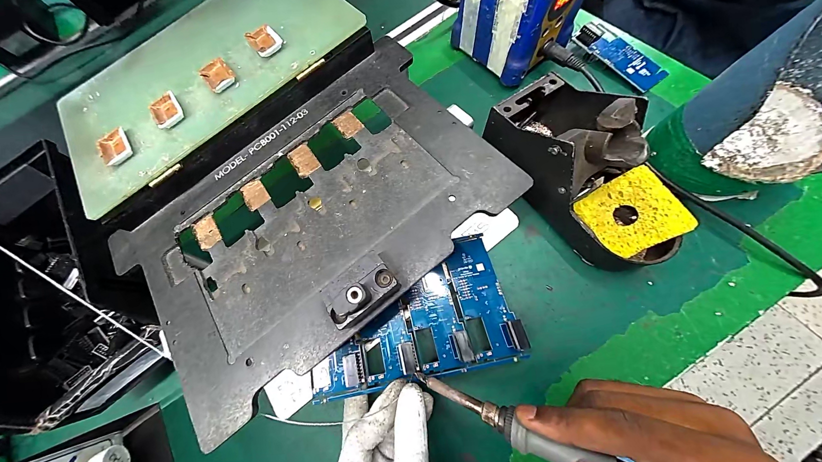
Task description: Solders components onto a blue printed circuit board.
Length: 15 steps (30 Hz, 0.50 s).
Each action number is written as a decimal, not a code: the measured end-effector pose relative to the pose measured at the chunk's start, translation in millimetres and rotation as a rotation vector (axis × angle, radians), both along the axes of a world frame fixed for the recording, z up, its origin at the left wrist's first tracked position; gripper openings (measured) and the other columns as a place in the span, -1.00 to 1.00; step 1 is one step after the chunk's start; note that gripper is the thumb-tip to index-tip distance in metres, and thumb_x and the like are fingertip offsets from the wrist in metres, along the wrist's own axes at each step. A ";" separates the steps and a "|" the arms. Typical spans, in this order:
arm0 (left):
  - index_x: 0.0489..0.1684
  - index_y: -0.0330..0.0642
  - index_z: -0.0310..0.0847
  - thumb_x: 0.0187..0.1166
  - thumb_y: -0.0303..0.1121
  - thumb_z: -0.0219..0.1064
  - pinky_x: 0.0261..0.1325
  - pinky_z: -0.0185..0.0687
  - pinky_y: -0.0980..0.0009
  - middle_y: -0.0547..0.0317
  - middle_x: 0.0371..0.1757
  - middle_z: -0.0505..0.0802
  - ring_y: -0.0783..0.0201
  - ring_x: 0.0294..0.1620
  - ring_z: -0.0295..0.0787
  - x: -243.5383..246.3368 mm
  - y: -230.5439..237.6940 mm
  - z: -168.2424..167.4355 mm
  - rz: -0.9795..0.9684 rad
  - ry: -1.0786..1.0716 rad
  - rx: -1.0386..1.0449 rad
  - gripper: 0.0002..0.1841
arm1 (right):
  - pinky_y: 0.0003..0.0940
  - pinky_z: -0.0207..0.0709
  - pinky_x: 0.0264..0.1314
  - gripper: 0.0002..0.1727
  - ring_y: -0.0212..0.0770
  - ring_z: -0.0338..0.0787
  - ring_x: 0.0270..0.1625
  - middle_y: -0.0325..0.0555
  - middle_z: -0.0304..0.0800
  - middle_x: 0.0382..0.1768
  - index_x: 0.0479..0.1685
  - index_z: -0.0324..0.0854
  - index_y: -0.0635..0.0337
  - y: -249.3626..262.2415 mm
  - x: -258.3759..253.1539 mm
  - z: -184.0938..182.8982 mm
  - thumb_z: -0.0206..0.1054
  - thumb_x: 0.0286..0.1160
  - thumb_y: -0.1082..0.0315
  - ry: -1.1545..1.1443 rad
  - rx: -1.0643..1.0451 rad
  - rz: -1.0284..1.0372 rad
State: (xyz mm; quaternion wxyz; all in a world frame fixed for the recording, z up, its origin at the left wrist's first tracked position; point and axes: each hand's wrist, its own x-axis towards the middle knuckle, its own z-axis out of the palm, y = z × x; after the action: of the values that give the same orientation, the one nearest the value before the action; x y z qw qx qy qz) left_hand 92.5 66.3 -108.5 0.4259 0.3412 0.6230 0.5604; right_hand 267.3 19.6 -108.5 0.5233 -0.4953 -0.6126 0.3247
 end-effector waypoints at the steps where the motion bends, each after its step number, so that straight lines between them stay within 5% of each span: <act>1: -0.35 -0.44 0.78 0.36 -0.73 0.46 -0.03 0.92 0.38 -0.11 -0.06 0.92 0.24 -0.16 0.95 0.7 0.8 2.7 0.001 -0.004 -0.027 -0.93 | -0.43 0.61 -0.34 -0.66 -0.27 0.78 -0.38 -0.01 0.87 -0.41 0.12 0.86 0.22 0.0 0.2 0.3 0.32 0.56 0.25 -0.002 -0.004 0.001; 15: -0.35 -0.43 0.81 0.38 -0.71 0.45 -0.02 0.93 0.34 -0.10 -0.06 0.93 0.23 -0.13 0.95 -2.1 0.7 3.7 -0.033 -0.016 -0.045 -0.94 | -0.43 0.62 -0.35 -0.67 -0.27 0.79 -0.37 -0.01 0.87 -0.41 0.12 0.86 0.21 0.5 1.3 0.4 0.32 0.56 0.26 0.008 -0.009 0.006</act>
State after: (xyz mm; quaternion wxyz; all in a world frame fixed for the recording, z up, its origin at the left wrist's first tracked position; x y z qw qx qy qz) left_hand 90.4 67.0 -104.8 0.4475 0.3374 0.6263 0.5419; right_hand 268.6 20.1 -108.1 0.5225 -0.4946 -0.6105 0.3311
